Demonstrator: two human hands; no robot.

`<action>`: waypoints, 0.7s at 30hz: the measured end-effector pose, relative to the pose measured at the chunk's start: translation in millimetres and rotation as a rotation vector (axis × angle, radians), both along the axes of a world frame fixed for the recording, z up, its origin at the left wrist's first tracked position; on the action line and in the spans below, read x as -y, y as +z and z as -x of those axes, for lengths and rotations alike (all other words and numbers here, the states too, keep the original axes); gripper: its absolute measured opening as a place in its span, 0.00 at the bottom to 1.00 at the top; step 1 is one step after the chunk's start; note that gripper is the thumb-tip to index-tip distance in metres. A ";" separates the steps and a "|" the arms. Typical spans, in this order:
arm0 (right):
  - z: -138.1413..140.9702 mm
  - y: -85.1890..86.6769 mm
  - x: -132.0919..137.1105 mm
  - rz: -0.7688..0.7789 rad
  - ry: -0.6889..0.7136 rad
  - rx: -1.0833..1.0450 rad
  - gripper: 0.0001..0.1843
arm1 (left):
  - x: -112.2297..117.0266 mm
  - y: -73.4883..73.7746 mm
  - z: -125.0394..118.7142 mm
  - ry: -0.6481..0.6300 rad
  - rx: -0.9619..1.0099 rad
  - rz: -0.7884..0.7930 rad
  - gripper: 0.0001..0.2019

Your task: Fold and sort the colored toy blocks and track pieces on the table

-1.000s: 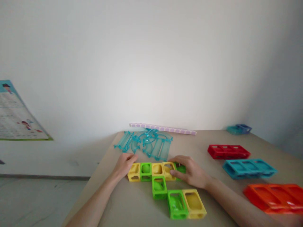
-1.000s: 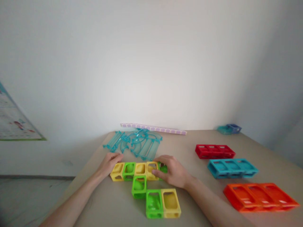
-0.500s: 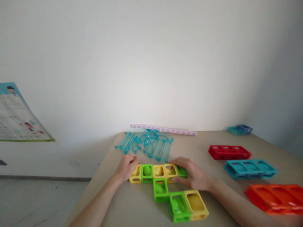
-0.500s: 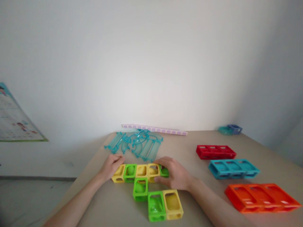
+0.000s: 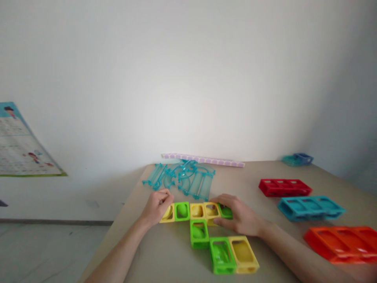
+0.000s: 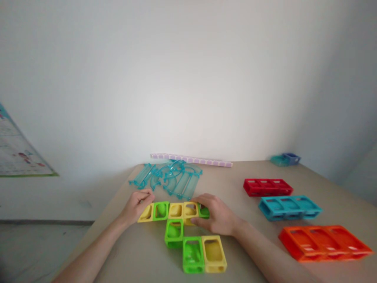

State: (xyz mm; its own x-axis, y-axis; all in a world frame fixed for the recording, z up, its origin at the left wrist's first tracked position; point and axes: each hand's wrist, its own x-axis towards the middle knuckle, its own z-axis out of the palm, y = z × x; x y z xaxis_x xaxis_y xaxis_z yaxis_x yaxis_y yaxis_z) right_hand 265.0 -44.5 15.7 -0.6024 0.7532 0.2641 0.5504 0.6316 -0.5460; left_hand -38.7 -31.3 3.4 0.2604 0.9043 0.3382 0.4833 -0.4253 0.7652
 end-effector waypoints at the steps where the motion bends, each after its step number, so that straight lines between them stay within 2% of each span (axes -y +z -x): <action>1: 0.0 -0.3 -0.2 -0.001 -0.001 0.001 0.23 | -0.2 0.2 -0.4 -0.025 0.000 0.032 0.22; 6: 0.1 0.2 0.0 -0.006 0.014 0.005 0.23 | -2.5 -1.2 0.3 -0.085 -0.059 0.094 0.20; 9: 0.3 1.3 0.5 -0.008 0.008 0.015 0.23 | -0.6 2.2 3.5 -0.085 -0.069 0.094 0.13; 11: 0.3 1.8 0.9 -0.007 0.004 0.018 0.23 | 2.2 6.4 5.6 -0.128 -0.064 0.059 0.09; 14: 0.0 2.0 1.1 -0.004 0.006 0.017 0.23 | 6.7 11.7 6.2 -0.227 -0.063 -0.001 0.11; 17: -0.1 1.4 0.7 -0.005 0.011 0.010 0.23 | 9.7 13.4 4.6 -0.305 -0.077 0.021 0.14; 21: 0.0 0.2 -0.6 -0.011 0.004 0.011 0.23 | 9.6 12.0 5.1 -0.326 -0.102 0.032 0.16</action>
